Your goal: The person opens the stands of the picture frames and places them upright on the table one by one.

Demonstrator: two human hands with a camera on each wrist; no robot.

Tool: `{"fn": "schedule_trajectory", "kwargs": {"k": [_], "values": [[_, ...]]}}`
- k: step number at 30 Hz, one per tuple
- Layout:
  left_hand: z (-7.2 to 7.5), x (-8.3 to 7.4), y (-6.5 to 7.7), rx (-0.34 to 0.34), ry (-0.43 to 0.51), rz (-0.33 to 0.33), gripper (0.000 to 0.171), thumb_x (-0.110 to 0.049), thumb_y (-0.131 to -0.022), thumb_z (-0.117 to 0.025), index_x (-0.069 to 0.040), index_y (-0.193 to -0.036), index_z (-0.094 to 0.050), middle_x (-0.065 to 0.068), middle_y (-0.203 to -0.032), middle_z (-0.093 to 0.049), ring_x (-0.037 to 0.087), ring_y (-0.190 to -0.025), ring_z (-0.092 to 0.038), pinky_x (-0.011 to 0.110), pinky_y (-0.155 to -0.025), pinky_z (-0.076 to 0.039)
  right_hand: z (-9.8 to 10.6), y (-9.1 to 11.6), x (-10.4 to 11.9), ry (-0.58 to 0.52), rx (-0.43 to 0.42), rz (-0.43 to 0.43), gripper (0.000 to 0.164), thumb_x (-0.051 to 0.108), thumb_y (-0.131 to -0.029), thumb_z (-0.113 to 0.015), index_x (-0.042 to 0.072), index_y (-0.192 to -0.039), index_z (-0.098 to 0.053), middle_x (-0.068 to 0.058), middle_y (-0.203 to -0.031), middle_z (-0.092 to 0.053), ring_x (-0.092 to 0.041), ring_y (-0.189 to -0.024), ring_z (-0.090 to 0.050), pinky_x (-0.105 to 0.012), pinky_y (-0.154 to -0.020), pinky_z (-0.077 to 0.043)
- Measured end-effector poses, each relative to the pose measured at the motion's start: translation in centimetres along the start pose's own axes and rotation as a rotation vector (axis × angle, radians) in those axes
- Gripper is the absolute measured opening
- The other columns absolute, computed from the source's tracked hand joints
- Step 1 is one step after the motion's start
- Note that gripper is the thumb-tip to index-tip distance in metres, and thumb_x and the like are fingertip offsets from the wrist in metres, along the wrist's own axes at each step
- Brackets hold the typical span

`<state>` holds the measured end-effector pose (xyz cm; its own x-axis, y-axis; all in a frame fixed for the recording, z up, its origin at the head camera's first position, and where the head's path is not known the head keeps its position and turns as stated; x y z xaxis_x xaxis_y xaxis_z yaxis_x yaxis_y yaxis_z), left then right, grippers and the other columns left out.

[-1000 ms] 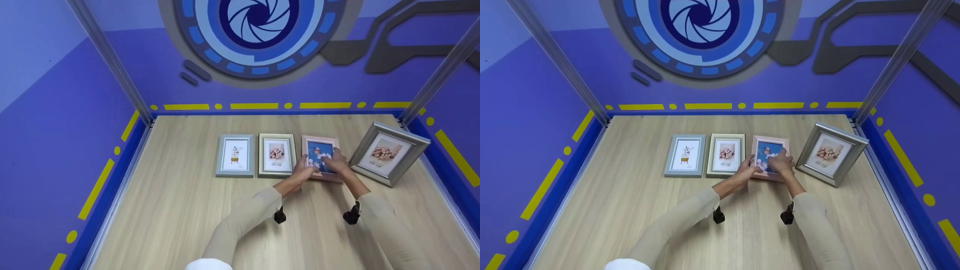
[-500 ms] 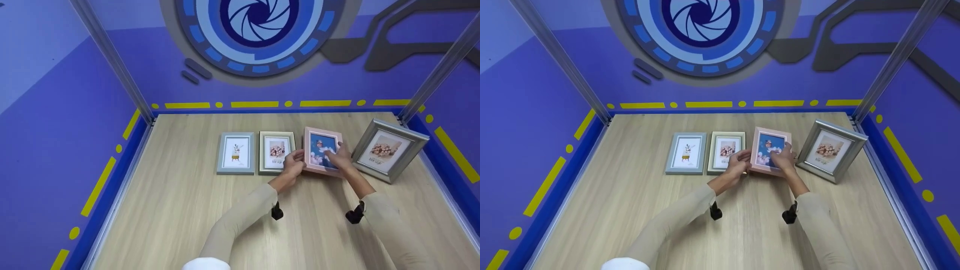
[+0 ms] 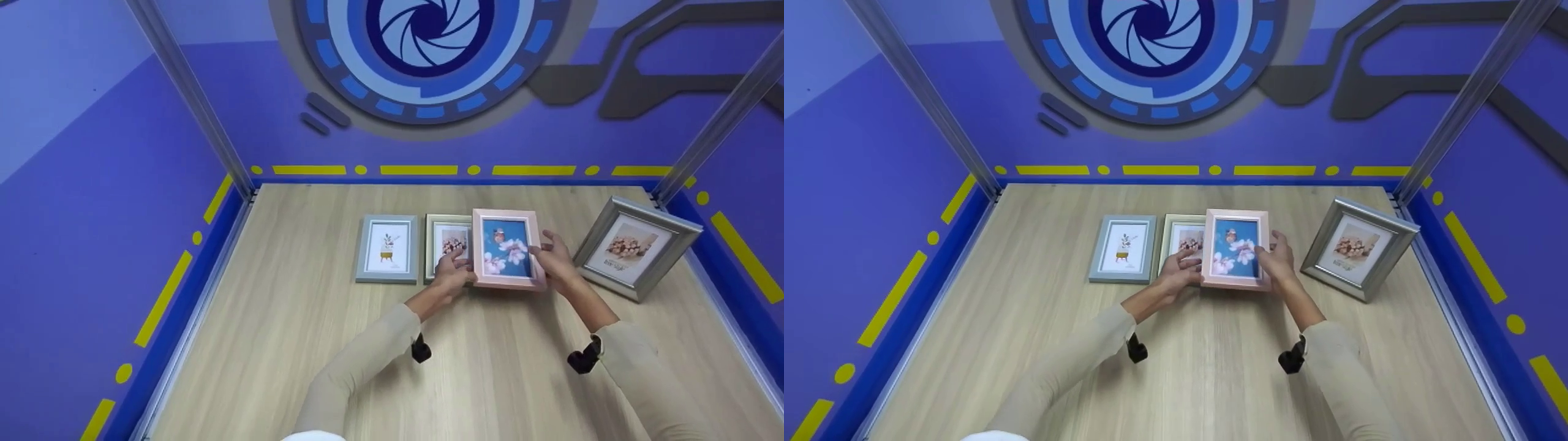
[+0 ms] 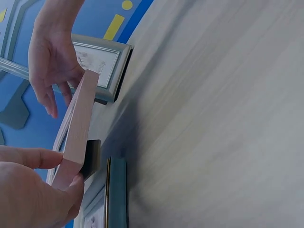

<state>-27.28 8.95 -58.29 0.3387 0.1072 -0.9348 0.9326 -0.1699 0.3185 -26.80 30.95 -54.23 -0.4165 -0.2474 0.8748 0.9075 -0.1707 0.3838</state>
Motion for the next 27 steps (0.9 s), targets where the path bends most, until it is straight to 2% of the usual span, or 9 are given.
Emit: {"fn": "schedule_trajectory", "kwargs": {"k": [3,9,14,17,21,24,27], "values": [[0.9,0.0,0.3,0.03,-0.011,0.001,0.084,0.024,-0.072,-0.059,0.006,-0.151,-0.04,0.027,-0.134,-0.064,0.032,-0.12,-0.066,0.034,-0.087,-0.061,-0.5,0.0,0.1,0.01,0.017,0.007,0.071,0.016,-0.106,-0.044,0.004,-0.164,-0.004,-0.031,-0.166,-0.016,-0.044,-0.153,-0.024,-0.06,-0.122,-0.028],[3.1,-0.1,1.2,0.049,0.043,-0.039,0.083,0.028,-0.069,-0.054,0.009,-0.149,-0.041,0.028,-0.133,-0.063,0.033,-0.122,-0.065,0.034,-0.09,-0.06,-1.4,0.3,0.0,-0.02,0.108,-0.009,0.072,0.018,-0.106,-0.043,-0.005,-0.161,-0.002,-0.033,-0.165,-0.014,-0.044,-0.151,-0.025,-0.061,-0.12,-0.032],[5.2,-0.5,2.2,0.082,-0.007,-0.076,0.08,0.024,-0.071,-0.059,0.007,-0.148,-0.044,0.025,-0.134,-0.064,0.031,-0.123,-0.064,0.032,-0.095,-0.058,-2.0,0.9,-0.5,-0.019,0.219,0.039,0.067,0.015,-0.107,-0.04,-0.013,-0.158,-0.008,-0.035,-0.158,-0.026,-0.037,-0.137,-0.042,-0.056,-0.115,-0.04],[6.3,-0.7,2.9,0.099,-0.035,-0.094,0.079,0.021,-0.073,-0.061,0.006,-0.148,-0.043,0.023,-0.135,-0.063,0.03,-0.124,-0.063,0.032,-0.098,-0.057,-2.3,1.1,-0.8,-0.012,0.263,0.062,0.064,0.014,-0.107,-0.042,-0.013,-0.157,-0.013,-0.032,-0.152,-0.034,-0.031,-0.129,-0.048,-0.054,-0.111,-0.044],[7.3,-1.0,3.6,0.109,-0.058,-0.12,0.077,0.018,-0.075,-0.064,0.003,-0.148,-0.045,0.02,-0.135,-0.063,0.028,-0.124,-0.062,0.031,-0.097,-0.056,-2.7,1.3,-0.9,-0.023,0.286,0.063,0.066,0.015,-0.107,-0.048,-0.01,-0.158,-0.014,-0.028,-0.15,-0.037,-0.027,-0.125,-0.05,-0.052,-0.111,-0.045],[7.7,-1.3,4.0,0.106,-0.075,-0.148,0.076,0.015,-0.075,-0.067,-0.001,-0.147,-0.047,0.018,-0.136,-0.064,0.03,-0.127,-0.06,0.037,-0.102,-0.054,-2.9,1.4,-0.9,-0.038,0.29,0.077,0.069,0.016,-0.106,-0.051,-0.009,-0.159,-0.015,-0.026,-0.147,-0.04,-0.022,-0.119,-0.054,-0.048,-0.109,-0.047],[7.8,-1.6,4.2,0.106,-0.082,-0.197,0.077,0.012,-0.074,-0.069,-0.002,-0.146,-0.048,0.017,-0.136,-0.064,0.035,-0.133,-0.054,0.049,-0.114,-0.044,-3.2,1.5,-0.8,-0.077,0.283,0.085,0.069,0.016,-0.105,-0.054,-0.008,-0.159,-0.018,-0.023,-0.143,-0.045,-0.015,-0.109,-0.06,-0.043,-0.104,-0.051]]}}
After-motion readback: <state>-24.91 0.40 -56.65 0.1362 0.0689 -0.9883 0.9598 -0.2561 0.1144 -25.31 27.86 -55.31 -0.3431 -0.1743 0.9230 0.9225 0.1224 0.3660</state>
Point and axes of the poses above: each hand's wrist, its own y-axis away from the middle knuckle, its own z-axis out of the back of the hand, x = y × z, the point moved 1 cm from there along -y, towards the middle knuckle
